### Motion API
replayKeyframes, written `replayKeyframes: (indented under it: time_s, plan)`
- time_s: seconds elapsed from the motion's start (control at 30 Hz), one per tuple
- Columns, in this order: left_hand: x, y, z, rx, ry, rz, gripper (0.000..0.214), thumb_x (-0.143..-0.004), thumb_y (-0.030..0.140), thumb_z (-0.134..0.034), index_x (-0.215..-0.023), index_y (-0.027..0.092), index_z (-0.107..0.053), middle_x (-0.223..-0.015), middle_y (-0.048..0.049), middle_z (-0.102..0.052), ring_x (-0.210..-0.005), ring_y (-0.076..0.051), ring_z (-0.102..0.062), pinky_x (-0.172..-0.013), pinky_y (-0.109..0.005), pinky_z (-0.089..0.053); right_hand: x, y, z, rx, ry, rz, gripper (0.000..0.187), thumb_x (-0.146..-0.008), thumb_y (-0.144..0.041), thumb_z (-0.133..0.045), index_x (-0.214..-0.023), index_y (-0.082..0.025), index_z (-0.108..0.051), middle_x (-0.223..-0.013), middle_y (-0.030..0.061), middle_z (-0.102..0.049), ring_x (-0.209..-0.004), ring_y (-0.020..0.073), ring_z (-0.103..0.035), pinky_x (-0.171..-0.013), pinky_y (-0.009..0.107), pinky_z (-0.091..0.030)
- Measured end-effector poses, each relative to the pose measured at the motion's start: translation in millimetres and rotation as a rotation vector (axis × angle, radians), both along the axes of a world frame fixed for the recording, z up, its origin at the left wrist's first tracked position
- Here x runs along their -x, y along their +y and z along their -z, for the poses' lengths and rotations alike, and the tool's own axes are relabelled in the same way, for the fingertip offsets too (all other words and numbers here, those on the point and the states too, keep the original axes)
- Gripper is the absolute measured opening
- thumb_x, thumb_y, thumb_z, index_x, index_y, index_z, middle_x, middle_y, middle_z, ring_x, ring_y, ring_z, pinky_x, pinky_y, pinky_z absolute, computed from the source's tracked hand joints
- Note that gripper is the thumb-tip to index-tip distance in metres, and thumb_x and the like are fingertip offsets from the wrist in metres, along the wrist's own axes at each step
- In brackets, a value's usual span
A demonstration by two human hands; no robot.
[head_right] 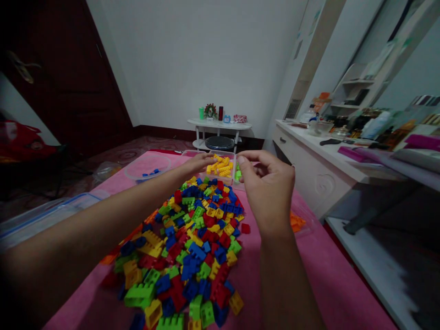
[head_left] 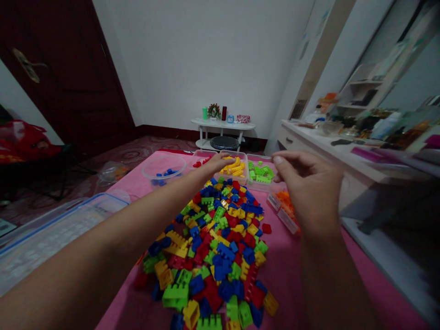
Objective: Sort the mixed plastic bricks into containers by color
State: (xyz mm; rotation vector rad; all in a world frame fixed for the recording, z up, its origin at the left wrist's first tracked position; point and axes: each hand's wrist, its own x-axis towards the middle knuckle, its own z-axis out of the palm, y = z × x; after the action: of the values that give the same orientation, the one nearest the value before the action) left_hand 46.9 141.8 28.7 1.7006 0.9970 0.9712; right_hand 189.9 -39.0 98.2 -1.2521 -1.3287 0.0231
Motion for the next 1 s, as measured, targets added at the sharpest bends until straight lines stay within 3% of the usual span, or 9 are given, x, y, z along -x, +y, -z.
replayKeyframes:
  time_s: [0.17,0.3,0.4,0.57,0.7,0.83,1.0]
  plan:
    - [41,-53,20.6,-0.095,0.154,0.075,0.037,-0.077,0.032,-0.059,-0.106,0.010,-0.063,-0.105,-0.0117,-0.067,-0.096,-0.023,-0.062,-0.087,-0.037,-0.046,-2,18,30.1,0.439,-0.419,-0.149,0.022,-0.071,-0.019,-0.060,-0.089,-0.022,-0.072,-0.083,0.0037,-0.071,-0.070,0.0161,-0.062,-0.062,0.026,-0.045]
    - [71,-99,30.5,-0.400,0.397,0.074,0.033,-0.080,0.033,-0.056,-0.109,0.018,-0.064,-0.113,-0.0073,-0.064,-0.105,-0.022,-0.058,-0.095,-0.036,-0.043,-1,27,60.7,0.789,-0.760,-0.049,0.038,-0.059,-0.010,-0.064,-0.093,-0.026,-0.072,-0.094,0.0044,-0.071,-0.086,0.0215,-0.063,-0.069,0.027,-0.042]
    - [82,-120,38.9,-0.509,0.551,0.051,0.045,-0.082,0.036,-0.055,-0.125,0.021,-0.055,-0.133,-0.0094,-0.050,-0.121,-0.024,-0.047,-0.102,-0.038,-0.037,1,31,74.2,0.902,-0.857,-0.036,0.039,-0.060,-0.015,-0.064,-0.097,-0.026,-0.070,-0.101,0.0065,-0.069,-0.093,0.0248,-0.062,-0.070,0.029,-0.041]
    - [84,-129,58.0,-0.542,0.786,0.002,0.062,-0.081,0.050,-0.053,-0.136,0.023,-0.043,-0.146,-0.0113,-0.033,-0.135,-0.031,-0.026,-0.109,-0.051,-0.023,1,31,64.6,0.948,-0.869,0.003,0.030,-0.067,-0.030,-0.062,-0.096,-0.025,-0.069,-0.098,0.0071,-0.070,-0.091,0.0273,-0.063,-0.066,0.031,-0.041]
    - [83,-133,62.1,-0.566,0.818,-0.033,0.054,-0.083,0.047,-0.050,-0.133,0.026,-0.047,-0.146,-0.0090,-0.035,-0.134,-0.030,-0.028,-0.110,-0.051,-0.022,7,33,58.0,0.823,-0.816,0.085,0.035,-0.073,-0.036,-0.060,-0.106,-0.024,-0.066,-0.101,0.0086,-0.069,-0.095,0.0261,-0.062,-0.072,0.031,-0.042]
    - [84,-135,60.4,-0.586,0.806,-0.034,0.049,-0.083,0.042,-0.051,-0.129,0.026,-0.050,-0.144,-0.0087,-0.037,-0.130,-0.029,-0.034,-0.109,-0.050,-0.024,24,39,79.3,0.709,-0.796,0.096,0.041,-0.079,-0.039,-0.057,-0.117,-0.023,-0.060,-0.111,0.0099,-0.065,-0.101,0.0241,-0.059,-0.080,0.031,-0.041]
    - [87,-132,63.1,-0.611,0.760,-0.036,0.046,-0.084,0.043,-0.051,-0.126,0.026,-0.053,-0.140,-0.0083,-0.042,-0.126,-0.027,-0.038,-0.106,-0.047,-0.028,38,41,97.5,0.705,-0.821,0.120,0.035,-0.080,-0.042,-0.054,-0.109,-0.024,-0.063,-0.104,0.0077,-0.065,-0.094,0.0243,-0.061,-0.074,0.032,-0.042]
